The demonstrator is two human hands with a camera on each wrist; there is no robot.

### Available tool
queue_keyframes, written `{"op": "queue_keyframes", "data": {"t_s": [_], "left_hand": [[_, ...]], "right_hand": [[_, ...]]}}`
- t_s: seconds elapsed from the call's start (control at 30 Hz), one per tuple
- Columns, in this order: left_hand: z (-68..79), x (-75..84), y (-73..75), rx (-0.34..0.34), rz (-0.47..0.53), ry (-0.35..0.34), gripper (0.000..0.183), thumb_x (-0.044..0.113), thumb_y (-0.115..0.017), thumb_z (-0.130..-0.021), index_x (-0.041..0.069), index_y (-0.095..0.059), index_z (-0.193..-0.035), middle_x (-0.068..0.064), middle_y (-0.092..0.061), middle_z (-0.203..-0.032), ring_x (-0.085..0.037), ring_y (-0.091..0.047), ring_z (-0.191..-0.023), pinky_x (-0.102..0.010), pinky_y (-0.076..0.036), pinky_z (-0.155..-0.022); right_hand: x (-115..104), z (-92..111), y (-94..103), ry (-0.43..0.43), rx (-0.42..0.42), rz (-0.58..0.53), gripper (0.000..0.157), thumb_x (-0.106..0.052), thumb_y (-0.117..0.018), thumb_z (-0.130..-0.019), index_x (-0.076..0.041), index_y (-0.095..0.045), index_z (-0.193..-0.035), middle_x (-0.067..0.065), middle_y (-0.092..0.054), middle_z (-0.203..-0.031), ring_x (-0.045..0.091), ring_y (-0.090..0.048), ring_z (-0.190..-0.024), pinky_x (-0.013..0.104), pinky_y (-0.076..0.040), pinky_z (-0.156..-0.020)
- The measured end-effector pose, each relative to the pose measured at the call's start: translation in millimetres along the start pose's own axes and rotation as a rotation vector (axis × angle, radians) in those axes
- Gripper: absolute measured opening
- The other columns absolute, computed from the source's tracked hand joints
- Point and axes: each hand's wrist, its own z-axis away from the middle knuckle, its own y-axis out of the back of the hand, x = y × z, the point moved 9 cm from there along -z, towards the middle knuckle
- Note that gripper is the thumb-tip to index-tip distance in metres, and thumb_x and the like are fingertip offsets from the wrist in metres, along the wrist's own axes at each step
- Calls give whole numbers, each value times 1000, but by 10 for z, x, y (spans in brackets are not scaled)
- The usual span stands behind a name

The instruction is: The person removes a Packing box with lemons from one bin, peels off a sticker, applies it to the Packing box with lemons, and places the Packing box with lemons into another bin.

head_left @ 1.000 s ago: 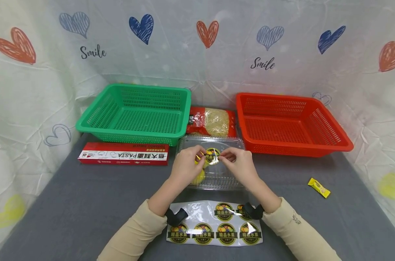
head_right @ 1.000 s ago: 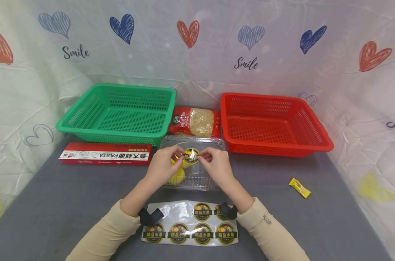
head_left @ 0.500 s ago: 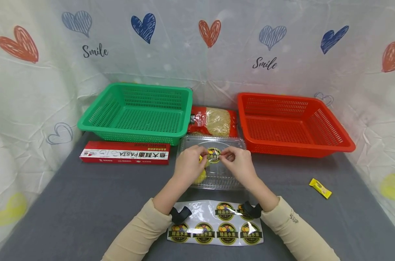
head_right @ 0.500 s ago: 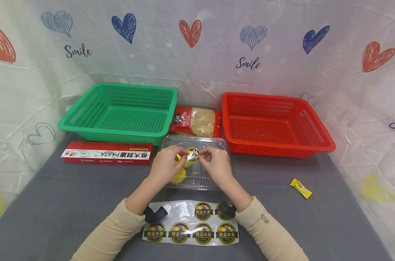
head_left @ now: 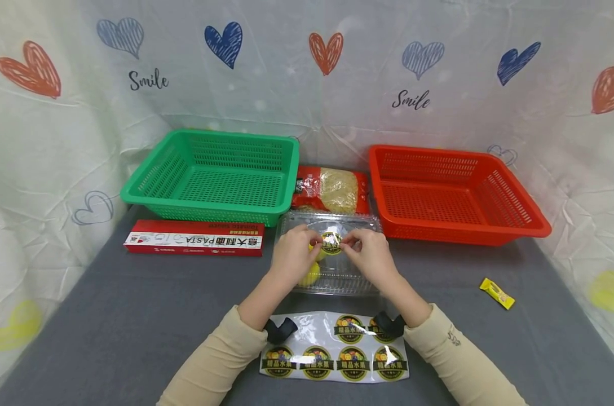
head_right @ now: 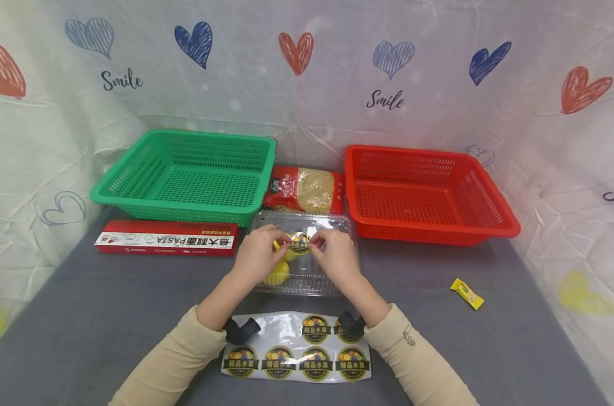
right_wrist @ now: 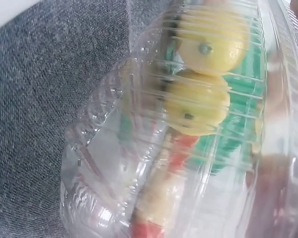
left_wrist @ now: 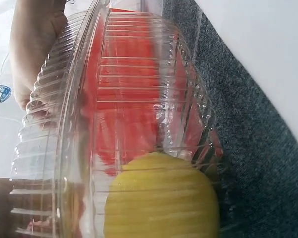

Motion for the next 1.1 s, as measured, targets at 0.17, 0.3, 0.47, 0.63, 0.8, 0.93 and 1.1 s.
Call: {"op": "queue_keyframes", "data": {"t_s": [0.17, 0.3, 0.47, 0.63, 0.8, 0.93, 1.1], "left_hand": [[-20, -6, 4, -2, -4, -7, 4, 14, -71, -80, 11, -72, -82, -2, -63, -80, -18, -60, -70, -29, -48, -55], [-47, -8, 9, -4, -13, -12, 4, 14, -71, -80, 10, -72, -81, -2, -63, -79, -18, -61, -71, -31, -49, -58], [-81, -29, -4, -20, -17, 2, 4, 14, -71, -80, 10, -72, -81, -2, -63, -79, -20, -61, -74, -33, -50, -63], [-113, -50, -26, -37, -30, 27, 5, 16, -70, -82, 12, -71, -82, -2, -62, -80, -20, -61, -73, -32, -50, -60], [-137, -75, -49, -58, -42, 48, 5, 17, -69, -82, 13, -71, -82, -2, -61, -80, -19, -59, -72, -30, -48, -60], [-132, -75, -70, -80, -45, 42, 6, 19, -69, -83, 13, -71, -84, -2, -61, -83, -18, -59, -73, -30, -49, -61], [-117, -62, -77, -90, -37, 24, 8, 18, -69, -82, 13, -73, -87, -4, -60, -84, -18, -59, -75, -29, -50, -63]], "right_hand": [[19, -21, -7, -19, -9, 10, 3, -7, -73, -77, -6, -70, -78, 2, -63, -68, 12, -52, -55, 26, -46, -52], [37, -43, -3, -24, 8, 28, 3, -7, -72, -77, -5, -70, -78, 2, -64, -68, 12, -54, -54, 27, -47, -52], [65, -64, -21, -38, 12, 39, 3, -8, -72, -77, -6, -70, -77, 3, -64, -69, 11, -50, -50, 26, -43, -48], [49, -81, -28, -41, 20, 48, 3, -7, -71, -77, -5, -68, -76, 4, -63, -69, 14, -52, -56, 26, -42, -48], [18, -84, -25, -33, 27, 69, 4, -5, -71, -77, -5, -67, -76, 4, -63, -70, 15, -52, -57, 29, -43, -51], [21, -82, -37, -33, 21, 83, 4, -7, -71, -78, -6, -67, -76, 4, -63, -71, 13, -50, -54, 29, -42, -50], [29, -80, -43, -28, 15, 88, 4, -8, -71, -78, -6, -68, -77, 4, -63, -72, 13, -49, -53, 28, -42, -50]]}}
